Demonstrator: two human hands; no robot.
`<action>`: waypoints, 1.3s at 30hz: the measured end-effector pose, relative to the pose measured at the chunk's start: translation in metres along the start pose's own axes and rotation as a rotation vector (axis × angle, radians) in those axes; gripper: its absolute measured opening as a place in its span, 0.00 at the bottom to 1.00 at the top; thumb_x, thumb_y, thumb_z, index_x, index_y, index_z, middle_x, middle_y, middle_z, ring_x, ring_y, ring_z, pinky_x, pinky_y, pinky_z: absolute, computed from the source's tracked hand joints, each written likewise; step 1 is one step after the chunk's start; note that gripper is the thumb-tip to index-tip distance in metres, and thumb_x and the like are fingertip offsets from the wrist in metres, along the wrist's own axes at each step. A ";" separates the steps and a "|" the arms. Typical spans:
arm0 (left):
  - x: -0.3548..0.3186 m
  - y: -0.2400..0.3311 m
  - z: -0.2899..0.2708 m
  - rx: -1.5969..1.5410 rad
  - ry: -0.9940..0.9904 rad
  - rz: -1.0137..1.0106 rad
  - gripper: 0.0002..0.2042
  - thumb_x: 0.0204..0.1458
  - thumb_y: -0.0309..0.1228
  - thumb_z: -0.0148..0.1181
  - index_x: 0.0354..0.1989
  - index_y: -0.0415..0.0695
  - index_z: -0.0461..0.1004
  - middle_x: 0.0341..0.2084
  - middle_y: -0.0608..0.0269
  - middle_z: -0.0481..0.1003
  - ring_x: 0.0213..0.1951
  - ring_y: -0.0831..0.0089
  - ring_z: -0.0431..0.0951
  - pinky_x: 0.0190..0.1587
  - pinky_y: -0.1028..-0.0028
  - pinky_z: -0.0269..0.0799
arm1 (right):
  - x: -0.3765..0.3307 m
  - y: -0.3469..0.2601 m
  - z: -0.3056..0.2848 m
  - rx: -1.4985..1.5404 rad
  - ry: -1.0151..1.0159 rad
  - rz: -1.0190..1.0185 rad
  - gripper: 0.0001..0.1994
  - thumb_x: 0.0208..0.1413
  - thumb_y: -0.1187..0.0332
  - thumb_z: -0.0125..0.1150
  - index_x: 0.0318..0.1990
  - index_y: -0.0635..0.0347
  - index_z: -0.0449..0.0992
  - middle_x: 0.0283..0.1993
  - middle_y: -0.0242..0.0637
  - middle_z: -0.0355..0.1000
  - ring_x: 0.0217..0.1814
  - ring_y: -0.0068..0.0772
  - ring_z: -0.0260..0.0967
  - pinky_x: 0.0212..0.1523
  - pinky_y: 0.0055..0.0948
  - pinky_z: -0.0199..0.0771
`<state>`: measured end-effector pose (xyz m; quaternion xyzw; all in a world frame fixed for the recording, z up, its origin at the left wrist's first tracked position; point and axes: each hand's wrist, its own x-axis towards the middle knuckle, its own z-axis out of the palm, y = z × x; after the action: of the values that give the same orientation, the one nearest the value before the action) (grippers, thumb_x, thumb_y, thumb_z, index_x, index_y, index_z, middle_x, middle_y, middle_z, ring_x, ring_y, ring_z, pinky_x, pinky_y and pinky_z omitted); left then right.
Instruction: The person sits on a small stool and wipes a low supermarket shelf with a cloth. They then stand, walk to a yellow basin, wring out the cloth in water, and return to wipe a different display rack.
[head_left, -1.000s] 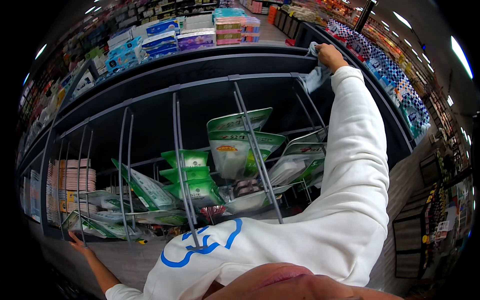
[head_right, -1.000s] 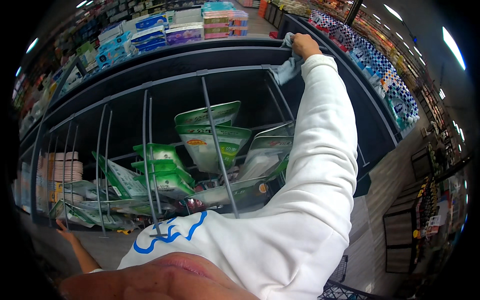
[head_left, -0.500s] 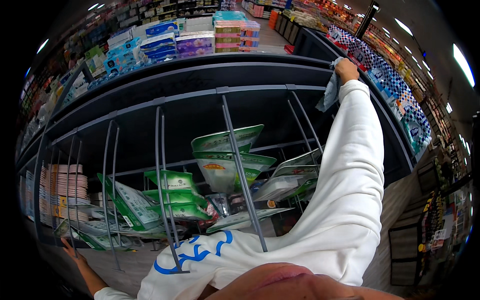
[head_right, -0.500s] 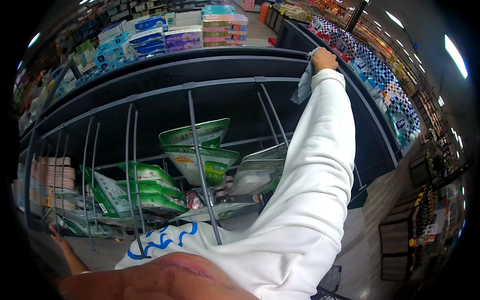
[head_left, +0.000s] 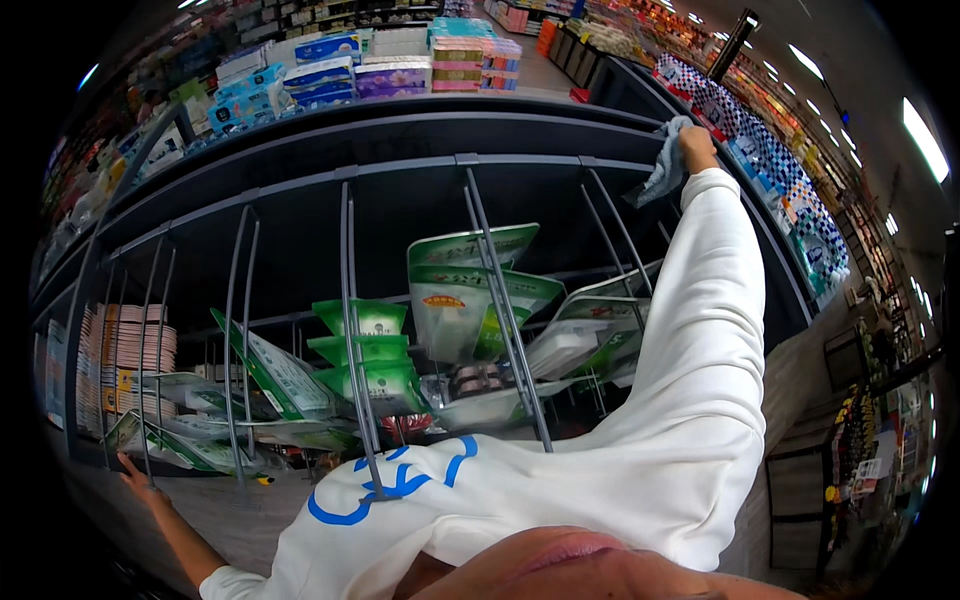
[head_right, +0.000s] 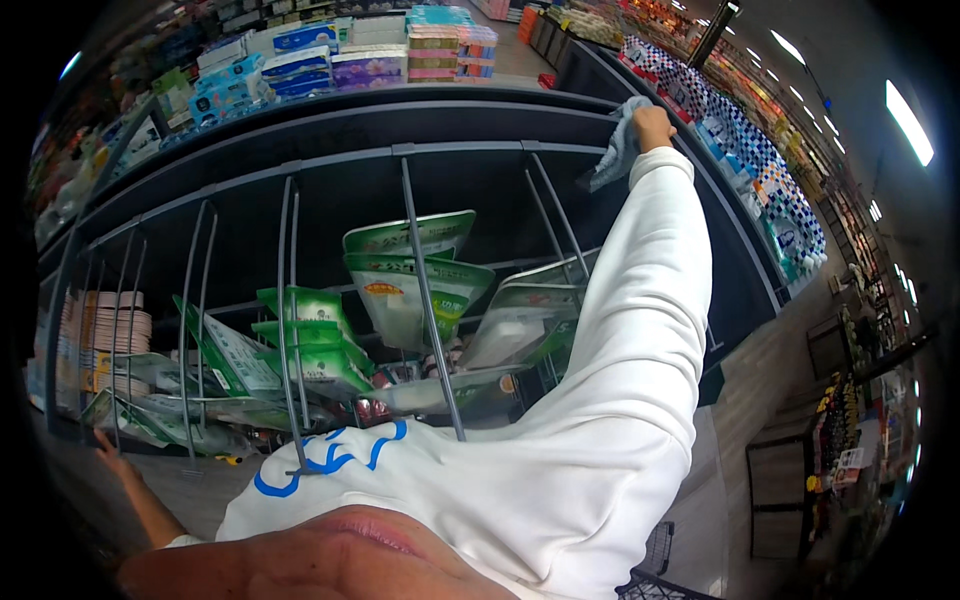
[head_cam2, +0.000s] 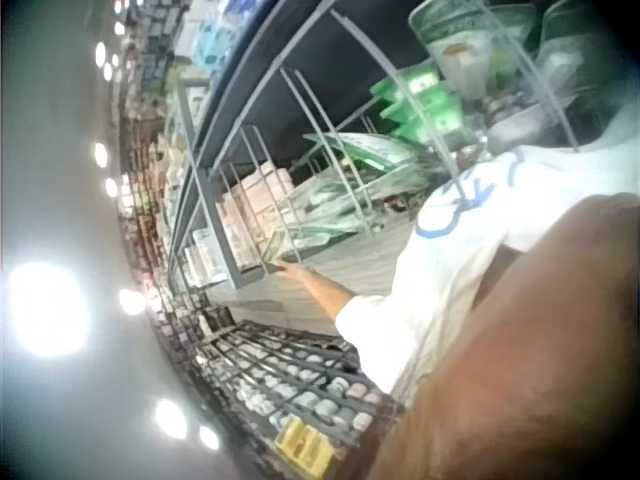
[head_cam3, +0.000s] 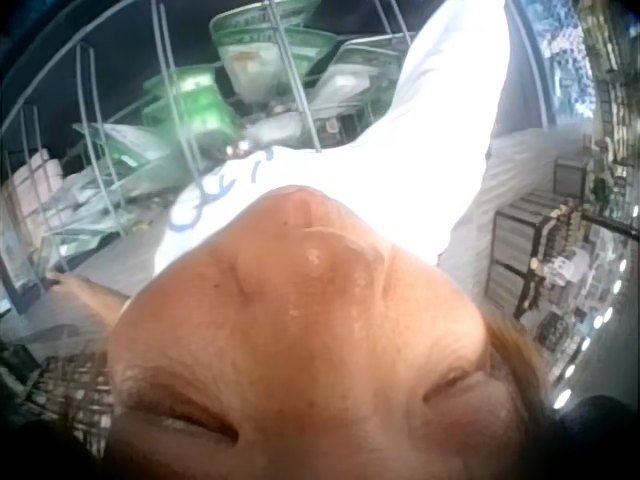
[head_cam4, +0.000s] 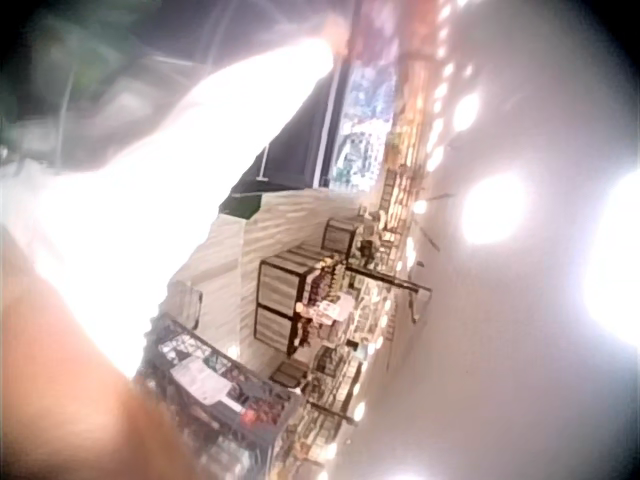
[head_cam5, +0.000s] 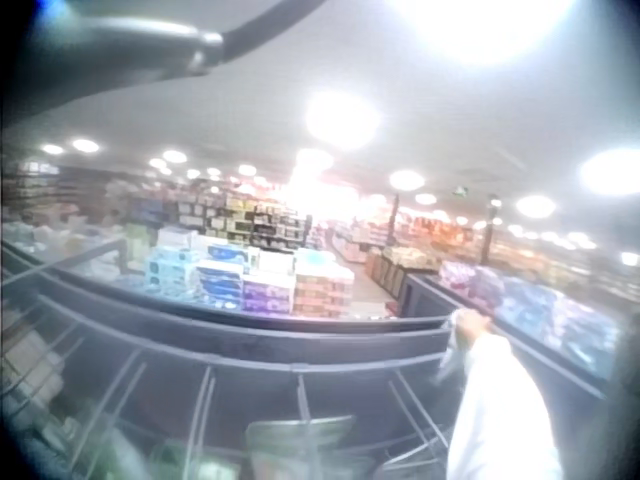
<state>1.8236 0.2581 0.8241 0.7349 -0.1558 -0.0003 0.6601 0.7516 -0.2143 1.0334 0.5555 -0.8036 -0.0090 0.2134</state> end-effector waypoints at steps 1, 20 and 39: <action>-0.004 0.004 0.010 -0.020 -0.013 -0.042 0.33 0.51 0.54 0.51 0.55 0.36 0.60 0.53 0.53 0.64 0.53 0.62 0.65 0.53 0.66 0.62 | -0.005 0.017 -0.008 -0.025 0.082 0.076 0.13 0.48 0.62 0.50 0.36 0.54 0.79 0.41 0.42 0.74 0.44 0.43 0.71 0.43 0.36 0.70; 0.012 -0.018 0.001 -0.005 0.006 0.040 0.32 0.51 0.53 0.52 0.54 0.37 0.60 0.50 0.53 0.67 0.50 0.61 0.68 0.49 0.67 0.66 | -0.109 -0.123 -0.094 0.162 0.084 -0.218 0.12 0.42 0.72 0.55 0.37 0.63 0.74 0.39 0.52 0.72 0.44 0.53 0.69 0.46 0.42 0.70; 0.008 -0.032 0.012 0.271 0.283 0.268 0.30 0.53 0.51 0.49 0.52 0.33 0.59 0.39 0.45 0.72 0.40 0.56 0.75 0.39 0.66 0.68 | -0.184 -0.389 -0.245 -0.002 0.034 -1.097 0.06 0.36 0.76 0.49 0.23 0.68 0.71 0.27 0.56 0.68 0.36 0.57 0.67 0.35 0.45 0.66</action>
<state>1.8364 0.2473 0.7931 0.7822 -0.1563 0.2112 0.5649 1.2374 -0.1436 1.0970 0.8929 -0.3925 -0.1106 0.1907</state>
